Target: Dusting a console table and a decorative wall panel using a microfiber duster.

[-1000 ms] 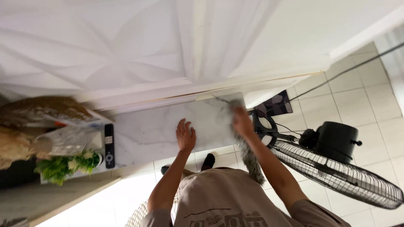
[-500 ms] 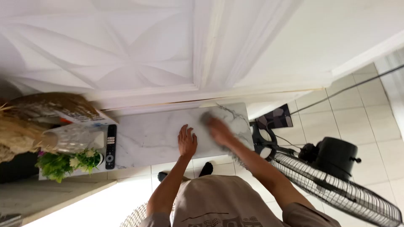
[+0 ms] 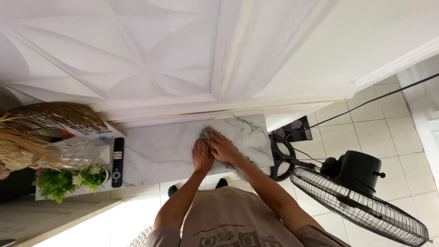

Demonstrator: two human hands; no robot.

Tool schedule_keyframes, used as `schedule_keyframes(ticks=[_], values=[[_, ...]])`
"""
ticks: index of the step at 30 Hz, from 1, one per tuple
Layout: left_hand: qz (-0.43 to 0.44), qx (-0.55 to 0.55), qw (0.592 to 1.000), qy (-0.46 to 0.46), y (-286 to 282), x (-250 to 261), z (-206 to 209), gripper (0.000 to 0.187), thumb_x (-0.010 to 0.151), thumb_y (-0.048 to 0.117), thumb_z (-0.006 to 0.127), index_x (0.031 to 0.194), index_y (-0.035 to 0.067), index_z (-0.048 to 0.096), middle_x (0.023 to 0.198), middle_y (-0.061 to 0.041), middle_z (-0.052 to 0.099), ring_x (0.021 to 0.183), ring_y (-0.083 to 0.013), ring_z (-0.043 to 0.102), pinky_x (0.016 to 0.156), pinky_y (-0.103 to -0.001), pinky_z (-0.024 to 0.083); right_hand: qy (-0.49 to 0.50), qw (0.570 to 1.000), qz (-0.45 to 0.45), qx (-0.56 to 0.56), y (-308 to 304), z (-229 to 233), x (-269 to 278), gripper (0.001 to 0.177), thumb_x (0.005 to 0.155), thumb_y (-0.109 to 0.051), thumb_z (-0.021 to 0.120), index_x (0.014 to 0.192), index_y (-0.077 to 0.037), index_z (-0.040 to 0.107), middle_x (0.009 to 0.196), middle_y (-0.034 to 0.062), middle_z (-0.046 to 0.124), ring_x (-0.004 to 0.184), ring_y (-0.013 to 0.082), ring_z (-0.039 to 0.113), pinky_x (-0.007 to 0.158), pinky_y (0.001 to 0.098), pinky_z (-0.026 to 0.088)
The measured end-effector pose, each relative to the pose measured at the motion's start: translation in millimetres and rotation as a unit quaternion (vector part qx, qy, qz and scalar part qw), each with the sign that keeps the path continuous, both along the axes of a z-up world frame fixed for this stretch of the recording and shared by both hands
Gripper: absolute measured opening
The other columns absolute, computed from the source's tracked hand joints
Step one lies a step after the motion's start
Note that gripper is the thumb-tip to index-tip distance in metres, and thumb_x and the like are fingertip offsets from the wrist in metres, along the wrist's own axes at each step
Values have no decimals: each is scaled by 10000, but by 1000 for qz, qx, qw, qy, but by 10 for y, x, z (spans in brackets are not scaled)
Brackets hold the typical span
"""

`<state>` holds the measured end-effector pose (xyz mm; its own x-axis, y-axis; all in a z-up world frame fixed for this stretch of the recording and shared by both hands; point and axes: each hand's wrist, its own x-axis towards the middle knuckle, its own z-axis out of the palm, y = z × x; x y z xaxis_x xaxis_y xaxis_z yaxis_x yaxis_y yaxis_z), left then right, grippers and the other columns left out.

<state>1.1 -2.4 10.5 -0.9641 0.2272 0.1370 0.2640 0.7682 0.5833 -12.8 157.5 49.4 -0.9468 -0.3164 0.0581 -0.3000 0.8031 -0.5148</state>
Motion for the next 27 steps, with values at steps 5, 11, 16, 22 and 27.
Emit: schedule_keyframes(ticks=[5, 11, 16, 22, 27], values=[[2, 10, 1000, -1, -38, 7, -7, 308, 936, 136, 621, 1233, 62, 588, 1468, -198, 459, 1355, -399, 452, 1066, -529, 393, 35, 987, -153, 34, 482, 153, 76, 522, 864, -184, 665, 1373, -86, 597, 1469, 226, 503, 1386, 428, 424, 1094, 521, 403], [-32, 69, 995, -59, -186, -19, -120, 270, 892, 109, 655, 1158, 70, 632, 1511, -212, 415, 1397, -418, 405, 1106, -528, 367, 78, 921, -372, 86, 1185, -284, 314, 480, 908, -196, 649, 1373, -90, 600, 1449, 246, 495, 1332, 451, 448, 1045, 539, 425], [-47, 146, 983, -101, -486, 287, -294, 197, 904, 109, 695, 1088, 55, 650, 1550, -207, 427, 1454, -432, 384, 1141, -526, 354, 60, 912, -403, 36, 254, -339, 154, 476, 936, -190, 619, 1401, -92, 600, 1442, 239, 503, 1344, 443, 458, 1046, 533, 444], [-66, 157, 976, -133, -952, 419, -133, 297, 927, 145, 680, 1210, 63, 636, 1557, -215, 414, 1437, -437, 404, 1150, -548, 364, 89, 970, -223, -41, -1067, -591, -191, 508, 876, -255, 689, 1358, -98, 652, 1349, 211, 608, 1295, 424, 523, 1090, 510, 438], [-8, 281, 959, 11, -1429, 325, 143, 660, 1047, 202, 565, 1602, -19, 284, 1633, -306, 278, 1485, -510, 333, 1196, -555, 338, -65, 857, -129, -495, -1766, -868, -411, 546, 1044, -216, 584, 1548, -59, 442, 1498, 203, 553, 1401, 319, 497, 1173, 397, 369]])
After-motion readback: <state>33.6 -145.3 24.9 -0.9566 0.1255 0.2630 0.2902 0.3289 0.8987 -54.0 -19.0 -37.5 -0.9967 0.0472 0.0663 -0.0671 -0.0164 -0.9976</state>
